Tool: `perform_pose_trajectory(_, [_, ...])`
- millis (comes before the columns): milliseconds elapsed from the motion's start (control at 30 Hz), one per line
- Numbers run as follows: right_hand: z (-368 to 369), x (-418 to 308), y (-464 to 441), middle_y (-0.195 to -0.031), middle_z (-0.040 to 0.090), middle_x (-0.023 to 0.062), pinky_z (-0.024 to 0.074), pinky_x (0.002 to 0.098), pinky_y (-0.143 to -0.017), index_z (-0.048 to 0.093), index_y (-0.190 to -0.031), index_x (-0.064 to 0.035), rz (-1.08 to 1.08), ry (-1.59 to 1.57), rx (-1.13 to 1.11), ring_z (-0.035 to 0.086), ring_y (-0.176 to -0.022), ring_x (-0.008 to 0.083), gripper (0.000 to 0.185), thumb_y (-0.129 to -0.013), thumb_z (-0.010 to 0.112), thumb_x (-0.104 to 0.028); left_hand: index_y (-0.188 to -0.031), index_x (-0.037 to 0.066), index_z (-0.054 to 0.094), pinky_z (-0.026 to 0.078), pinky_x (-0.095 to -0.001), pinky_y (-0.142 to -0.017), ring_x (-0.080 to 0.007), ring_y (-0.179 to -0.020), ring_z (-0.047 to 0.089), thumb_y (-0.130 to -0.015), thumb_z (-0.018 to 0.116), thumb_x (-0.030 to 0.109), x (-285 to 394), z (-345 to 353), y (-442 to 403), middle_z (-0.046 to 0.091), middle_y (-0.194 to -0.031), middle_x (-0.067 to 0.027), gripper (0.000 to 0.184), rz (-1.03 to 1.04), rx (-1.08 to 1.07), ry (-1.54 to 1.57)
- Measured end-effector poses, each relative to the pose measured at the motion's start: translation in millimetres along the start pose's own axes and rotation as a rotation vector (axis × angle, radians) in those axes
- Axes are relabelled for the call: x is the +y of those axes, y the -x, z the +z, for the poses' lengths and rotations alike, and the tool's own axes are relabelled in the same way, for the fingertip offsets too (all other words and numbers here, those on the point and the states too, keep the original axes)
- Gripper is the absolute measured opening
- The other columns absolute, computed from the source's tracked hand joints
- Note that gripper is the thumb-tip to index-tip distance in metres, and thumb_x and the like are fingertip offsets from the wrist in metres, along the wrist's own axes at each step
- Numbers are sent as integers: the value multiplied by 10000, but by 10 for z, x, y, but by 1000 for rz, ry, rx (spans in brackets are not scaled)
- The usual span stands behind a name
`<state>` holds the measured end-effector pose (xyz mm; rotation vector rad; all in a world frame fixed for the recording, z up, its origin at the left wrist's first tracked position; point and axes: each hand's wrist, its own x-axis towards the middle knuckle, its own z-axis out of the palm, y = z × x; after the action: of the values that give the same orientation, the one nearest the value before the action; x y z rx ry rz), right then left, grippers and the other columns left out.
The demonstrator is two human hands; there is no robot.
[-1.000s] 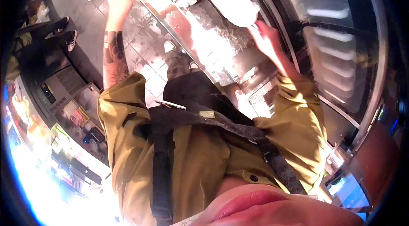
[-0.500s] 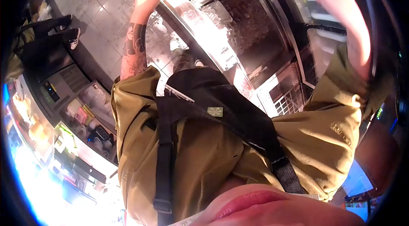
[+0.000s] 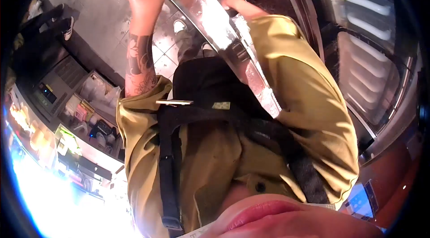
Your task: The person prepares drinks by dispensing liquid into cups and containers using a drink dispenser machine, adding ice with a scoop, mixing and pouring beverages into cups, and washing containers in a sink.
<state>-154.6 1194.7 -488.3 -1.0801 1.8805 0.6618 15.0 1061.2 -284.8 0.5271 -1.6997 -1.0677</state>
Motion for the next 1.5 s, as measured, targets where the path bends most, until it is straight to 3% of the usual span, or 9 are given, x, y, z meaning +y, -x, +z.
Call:
perform_pose_trajectory(233, [63, 29, -133, -675, 653, 129, 508, 405, -557, 667, -740, 6, 208, -437, 119, 652, -618, 243, 265, -772, 640, -255, -909, 60, 571, 474, -238, -741, -101, -808, 555, -871, 632, 43, 110, -66, -109, 590, -880, -11, 74, -191, 44, -53])
perform_pose_trajectory(667, [1214, 900, 1111, -755, 663, 150, 512, 309, -559, 649, -975, -35, -358, -804, 919, 635, -579, 214, 224, -865, 630, -228, -881, 16, 617, 458, -183, -584, -63, -714, 601, -864, 678, 102, -18, -197, 114, 632, -793, -14, 108, -52, -41, -312])
perform_pose_trajectory(700, [1203, 906, 1134, -762, 660, 123, 504, 287, -558, 639, -999, -21, -428, -819, 947, 614, -579, 172, 227, -871, 627, -207, -1120, 14, 595, 499, -263, -718, -137, -806, 578, -904, 597, 112, 345, -9, -65, 632, -961, -60, 237, -338, -43, -225])
perform_pose_trajectory(767, [1193, 922, 1069, -767, 648, 98, 496, 269, -573, 629, -1018, -12, -419, -837, 979, 596, -605, 146, 227, -875, 626, -188, -1267, -23, 519, 510, -252, -681, -128, -796, 614, -912, 603, 150, -418, -312, -187, 649, -1039, -90, 403, -361, 10, 9])
perform_pose_trajectory(833, [1272, 952, 1005, -846, 656, 26, 465, 212, -630, 626, -1032, 13, -477, -1040, 985, 550, -720, 46, 192, -880, 646, -103, -1271, -25, 514, 507, -240, -675, -117, -800, 620, -910, 615, 163, 122, -111, -309, 652, -1051, -88, 420, -279, -113, -172])
perform_pose_trajectory(933, [1052, 1173, 1488, -916, 673, 25, 476, 223, -736, 634, -1058, 15, -565, -1283, 884, 586, -843, 69, 215, -884, 647, -109, -1236, 0, 543, 494, -223, -664, -100, -801, 612, -909, 620, 166, -81, -159, -373, 655, -1041, -62, 375, -182, -165, -114])
perform_pose_trajectory(1067, [80, 1350, 2780, -862, 675, -13, 441, 197, -690, 663, -1073, -2, -115, -782, 704, 542, -773, 29, 257, -858, 680, -142, -1167, 43, 585, 460, -196, -641, -61, -774, 574, -912, 612, 135, -100, -134, -353, 645, -1016, -2, 272, -178, -194, -5])
perform_pose_trajectory(1433, [-1536, 901, 3726, -635, 423, -123, 179, 185, -457, 652, -973, -76, -396, -890, 806, 291, -510, -20, 224, -899, 627, -285, -1181, 17, 578, 485, -265, -835, -130, -947, 593, -911, 586, 107, 124, -135, -333, 639, -1070, -54, 285, -300, -250, 205])
perform_pose_trajectory(1500, [-1613, 946, 3614, -684, 548, -84, 267, 173, -492, 672, -1049, -44, -337, -880, 727, 383, -556, -3, 255, -882, 658, -236, -868, 18, 616, 454, -195, -602, -60, -683, 568, -861, 678, 106, -183, -198, -237, 629, -792, -9, 109, -205, -211, -14])
